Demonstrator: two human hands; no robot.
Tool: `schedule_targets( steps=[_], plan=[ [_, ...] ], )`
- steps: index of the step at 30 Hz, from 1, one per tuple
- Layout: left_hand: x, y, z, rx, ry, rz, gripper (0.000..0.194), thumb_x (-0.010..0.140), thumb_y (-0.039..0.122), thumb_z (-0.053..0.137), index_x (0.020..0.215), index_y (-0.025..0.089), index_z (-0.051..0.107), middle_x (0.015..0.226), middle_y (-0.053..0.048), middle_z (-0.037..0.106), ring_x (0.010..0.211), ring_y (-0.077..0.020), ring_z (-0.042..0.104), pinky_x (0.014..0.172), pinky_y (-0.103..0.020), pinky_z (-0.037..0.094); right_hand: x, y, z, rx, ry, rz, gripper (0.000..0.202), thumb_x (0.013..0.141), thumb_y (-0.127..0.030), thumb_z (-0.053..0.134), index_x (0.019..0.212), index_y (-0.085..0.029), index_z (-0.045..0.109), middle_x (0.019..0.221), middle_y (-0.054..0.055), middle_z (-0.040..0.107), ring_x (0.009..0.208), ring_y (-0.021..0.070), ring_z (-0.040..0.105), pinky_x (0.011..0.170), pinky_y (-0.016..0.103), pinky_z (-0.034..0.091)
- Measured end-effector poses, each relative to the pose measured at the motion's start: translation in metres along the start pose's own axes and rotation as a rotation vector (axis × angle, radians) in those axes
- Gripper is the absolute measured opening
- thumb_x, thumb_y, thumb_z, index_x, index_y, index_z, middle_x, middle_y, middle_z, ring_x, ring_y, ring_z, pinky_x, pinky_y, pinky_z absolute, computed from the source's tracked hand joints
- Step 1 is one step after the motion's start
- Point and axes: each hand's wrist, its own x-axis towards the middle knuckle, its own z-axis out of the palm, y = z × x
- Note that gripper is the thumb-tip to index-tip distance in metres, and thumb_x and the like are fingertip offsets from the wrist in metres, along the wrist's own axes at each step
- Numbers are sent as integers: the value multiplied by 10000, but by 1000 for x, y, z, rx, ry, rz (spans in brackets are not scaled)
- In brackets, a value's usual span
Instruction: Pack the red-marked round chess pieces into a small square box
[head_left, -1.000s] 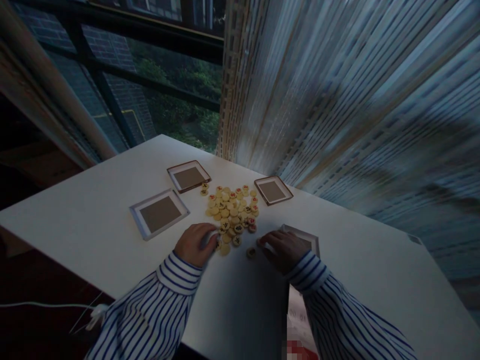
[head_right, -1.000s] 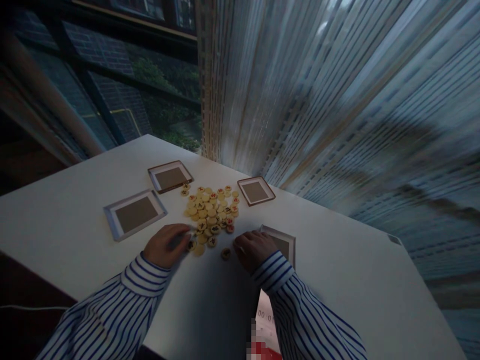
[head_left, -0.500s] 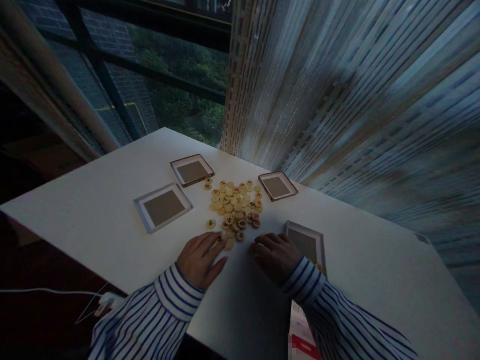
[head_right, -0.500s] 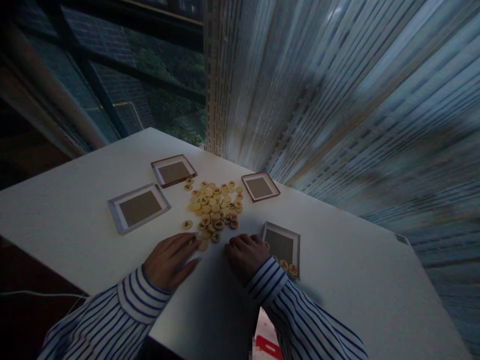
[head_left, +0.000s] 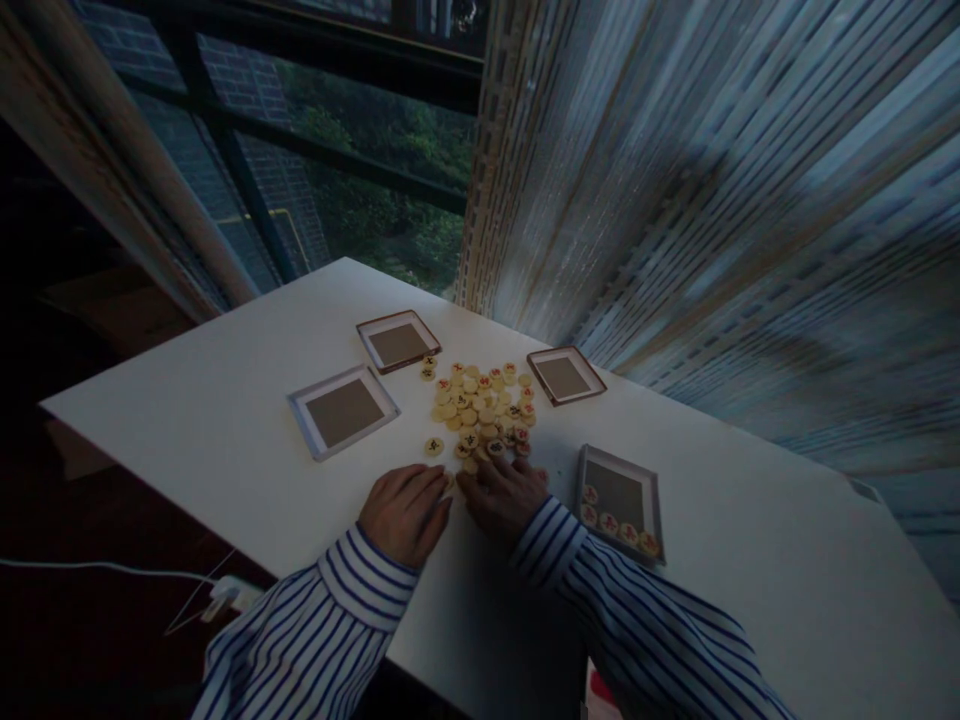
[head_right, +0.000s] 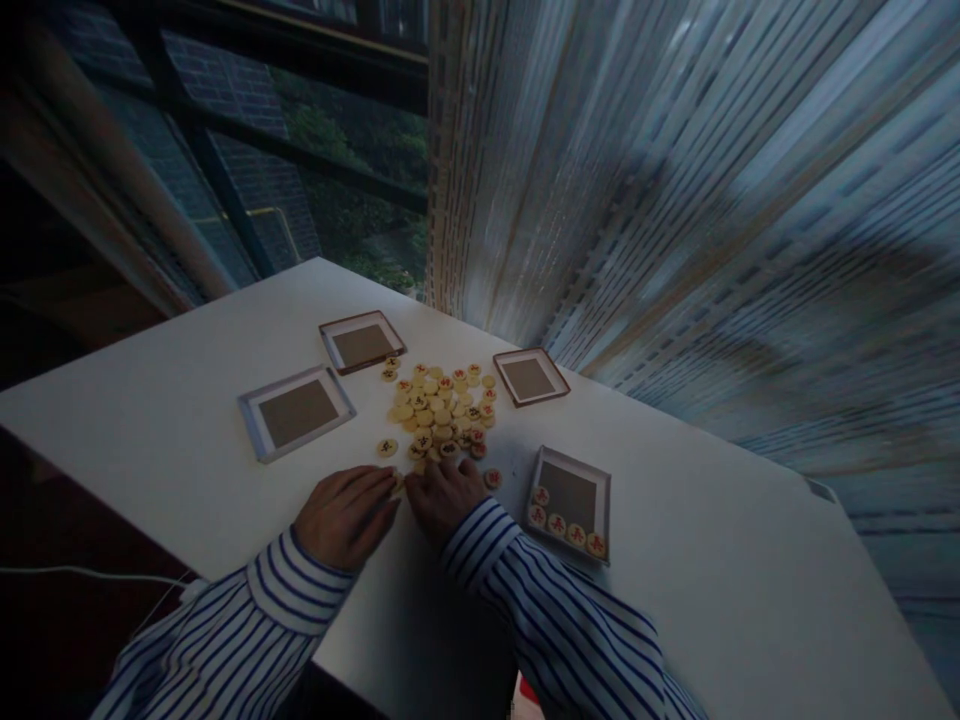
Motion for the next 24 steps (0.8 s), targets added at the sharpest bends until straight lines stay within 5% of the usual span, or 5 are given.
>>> schedule_targets(
  steps=[12, 20, 24],
  plan=[
    [-3, -7, 3, -29, -1, -34, 238, 792, 231, 558, 1018, 168, 595, 922, -76, 698, 858, -210, 632, 747, -350, 509, -3, -2, -8, 65, -42, -14, 162, 791, -216, 477, 884, -162, 598, 846, 92, 630, 804, 214, 567, 637, 310, 384],
    [-3, -7, 3, -63, -20, -64, 235, 800, 228, 543, 1019, 165, 598, 907, -77, 696, 854, -206, 633, 757, -346, 506, -10, 7, -4, 333, 146, -31, 190, 737, -172, 503, 904, -197, 590, 866, 51, 648, 789, 168, 574, 673, 269, 416],
    [0, -5, 2, -64, -10, -88, 196, 811, 231, 525, 974, 163, 610, 871, -78, 700, 819, -207, 640, 729, -348, 514, -12, 10, -3, 344, 126, -36, 110, 721, -164, 530, 820, -192, 570, 792, 30, 646, 754, 150, 562, 673, 247, 412]
  ],
)
